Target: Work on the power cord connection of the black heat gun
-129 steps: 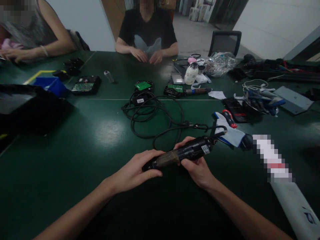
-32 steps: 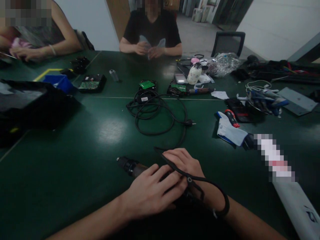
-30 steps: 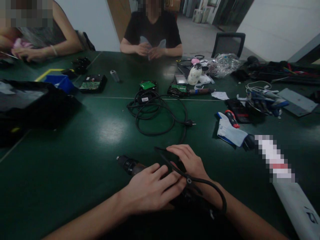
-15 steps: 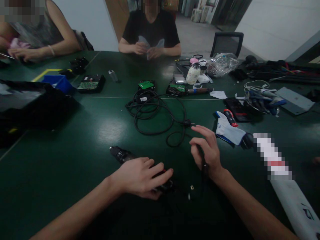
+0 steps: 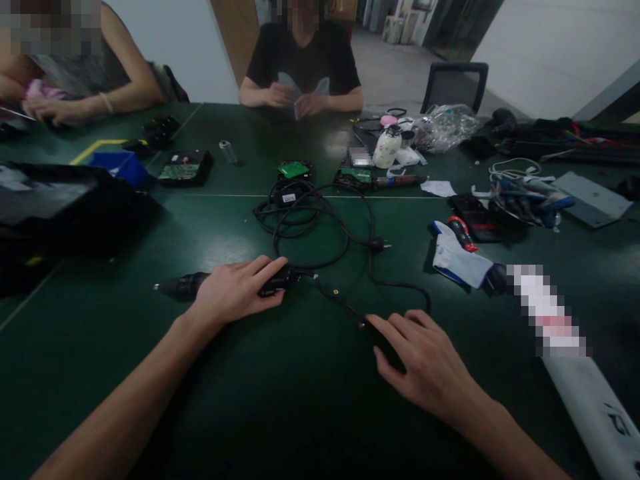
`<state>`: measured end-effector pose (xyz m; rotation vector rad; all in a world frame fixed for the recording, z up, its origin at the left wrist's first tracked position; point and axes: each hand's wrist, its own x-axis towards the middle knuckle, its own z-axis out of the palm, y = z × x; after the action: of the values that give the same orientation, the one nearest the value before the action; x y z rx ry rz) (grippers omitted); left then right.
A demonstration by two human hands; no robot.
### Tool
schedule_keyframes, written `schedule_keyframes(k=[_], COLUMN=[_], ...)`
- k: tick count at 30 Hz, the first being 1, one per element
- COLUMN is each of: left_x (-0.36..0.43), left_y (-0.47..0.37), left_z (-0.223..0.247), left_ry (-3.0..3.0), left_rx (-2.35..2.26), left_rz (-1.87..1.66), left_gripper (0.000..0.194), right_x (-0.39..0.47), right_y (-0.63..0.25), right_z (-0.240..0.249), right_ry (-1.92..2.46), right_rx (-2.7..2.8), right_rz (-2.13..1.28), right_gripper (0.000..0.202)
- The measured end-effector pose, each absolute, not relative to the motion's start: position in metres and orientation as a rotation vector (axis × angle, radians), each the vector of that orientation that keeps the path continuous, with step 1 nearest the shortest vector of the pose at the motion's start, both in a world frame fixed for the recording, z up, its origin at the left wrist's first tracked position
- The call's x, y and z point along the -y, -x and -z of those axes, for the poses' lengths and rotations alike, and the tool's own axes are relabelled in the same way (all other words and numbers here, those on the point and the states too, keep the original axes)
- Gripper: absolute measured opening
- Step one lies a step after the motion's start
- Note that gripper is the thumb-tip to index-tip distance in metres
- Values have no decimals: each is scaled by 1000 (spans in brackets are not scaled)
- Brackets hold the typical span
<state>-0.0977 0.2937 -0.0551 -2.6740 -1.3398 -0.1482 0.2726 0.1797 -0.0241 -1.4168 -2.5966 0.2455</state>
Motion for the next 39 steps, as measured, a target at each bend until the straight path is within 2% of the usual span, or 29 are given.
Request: schedule_keyframes(k=[1,5,9,10,13,14,21,25,27,29,32,34,39], left_x=[-293,-291,-289,-289,-287,-287,-288,-280,-274,-269,-264,-262,-260], left_y=[97,96,96,96,95,94,92,77,66,56,46,44,51], left_z=[55,56,59,59,58,57,42,29,27,30,42,48,46], left_ry=[2680,2687,2668,2665,2658,2659,2861,3068,3084,3015,2859,2791,2831], left_rx=[1339,1338,1333,1332,1337,1338,1205,1082,1096,1171,1334,1371,1278], left_rz=[144,184,240,249,266,268,274,258,252,293,370,428,541], left_gripper=[60,60,60,60,59,59,58,56,57,59,60,58,57], right_x=[-171,-150,-159,-165,-185,-192,-237,-233,-217,-195,-164,-151,-163], right_y=[-267,-244,-223,-219,-212,-213,-245,-250,-248,-245,-239,-236,-242], right_z=[27,35,35,34,34,34,44,38,31,26,27,33,44], right_ry=[1423,1336,1471,1496,1507,1503,1562,1514,1430,1266,1041,1146,1477], right_rx=[2588,2603,2526,2523,2540,2512,1752,1420,1488,1790,2318,2435,2299], right_rz=[-264,-314,-288,-285,-320,-343,-596,-721,-549,-359,-244,-201,-262], right_gripper=[52,53,62,59,21,17,21,24,18,10,26,28,22])
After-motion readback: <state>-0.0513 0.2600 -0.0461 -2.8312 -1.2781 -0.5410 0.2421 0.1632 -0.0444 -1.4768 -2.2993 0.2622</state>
